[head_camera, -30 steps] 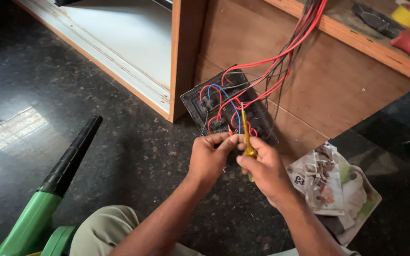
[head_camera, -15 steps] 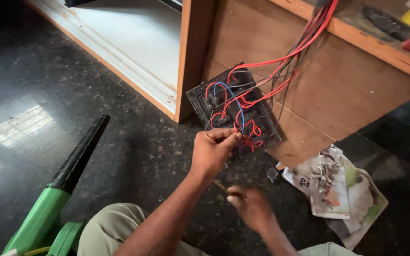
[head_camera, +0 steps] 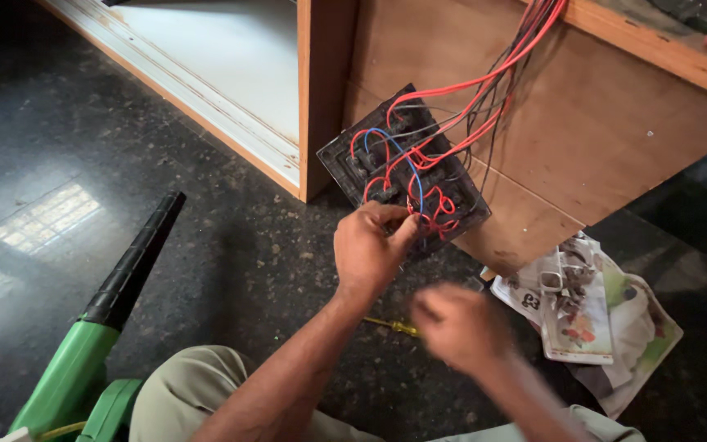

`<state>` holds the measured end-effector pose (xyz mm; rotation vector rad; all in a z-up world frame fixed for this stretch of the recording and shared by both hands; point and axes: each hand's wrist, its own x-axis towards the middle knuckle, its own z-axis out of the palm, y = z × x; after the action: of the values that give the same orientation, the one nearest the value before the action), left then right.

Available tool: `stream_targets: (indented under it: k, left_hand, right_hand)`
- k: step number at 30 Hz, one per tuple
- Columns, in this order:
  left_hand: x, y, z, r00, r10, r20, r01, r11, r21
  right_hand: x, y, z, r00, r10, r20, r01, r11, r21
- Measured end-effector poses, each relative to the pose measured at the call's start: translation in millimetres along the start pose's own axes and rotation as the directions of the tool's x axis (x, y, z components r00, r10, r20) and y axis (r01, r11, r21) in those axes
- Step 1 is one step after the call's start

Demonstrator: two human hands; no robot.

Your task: The person sits on the floor and works on a black electrical board with multiple red and blue wires. They use pliers to strip wire ends and a screwdriver to tighten connections on the board terminals.

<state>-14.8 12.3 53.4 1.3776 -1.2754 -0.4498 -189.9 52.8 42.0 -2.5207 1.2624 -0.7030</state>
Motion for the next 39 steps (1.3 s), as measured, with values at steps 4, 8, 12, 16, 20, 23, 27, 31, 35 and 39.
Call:
stream_targets:
  k: [4, 8, 12, 16, 20, 23, 27, 31, 35, 39]
  left_hand:
    - [-2, 9, 5, 0.999, -0.003, -0.039, 0.004, 1.0, 0.021]
    - [-6, 20, 11, 0.996, 0.001, -0.088, 0.006, 0.996, 0.087]
    - [-11, 27, 16, 0.988, 0.06, -0.14, -0.035, 0.983, 0.179]
    - [-12, 25, 20, 0.976, 0.19, -0.103, -0.167, 0.966, 0.198]
    - [-17, 19, 17, 0.97, 0.236, -0.059, -0.221, 0.956, 0.192]
    - [-18, 19, 13, 0.96, 0.273, -0.061, -0.255, 0.945, 0.206]
    - [-16, 19, 4, 0.927, 0.366, -0.085, -0.344, 0.918, 0.195]
    - [-6, 30, -10, 0.876, 0.475, 0.085, -0.481, 0.849, 0.219]
    - [-11, 49, -25, 0.784, 0.592, 0.186, -0.62, 0.751, 0.227]
    - [-23, 55, -23, 0.76, 0.639, 0.122, -0.65, 0.741, 0.168]
  right_hand:
    - [-2, 16, -77, 0.92, 0.184, -0.347, -0.264, 0.944, -0.199]
    - [-3, 67, -114, 0.804, 0.506, -0.312, -0.594, 0.717, -0.366]
    - [-11, 105, -115, 0.766, 0.591, -0.254, -0.641, 0.67, -0.375]
    - [-16, 124, -120, 0.762, 0.592, -0.261, -0.647, 0.678, -0.349]
    - [-36, 123, -111, 0.761, 0.588, -0.274, -0.648, 0.711, -0.274]
    - [-58, 122, -112, 0.744, 0.581, -0.33, -0.656, 0.728, -0.198]
    - [-95, 127, -102, 0.694, 0.618, -0.368, -0.67, 0.742, -0.018]
    - [-125, 130, -93, 0.627, 0.772, -0.105, -0.681, 0.609, 0.407]
    - [-129, 84, -64, 0.744, 0.427, 0.514, -0.573, 0.011, 0.82]
    - [-113, 50, -72, 0.471, 0.328, 0.819, -0.797, -0.241, 0.554]
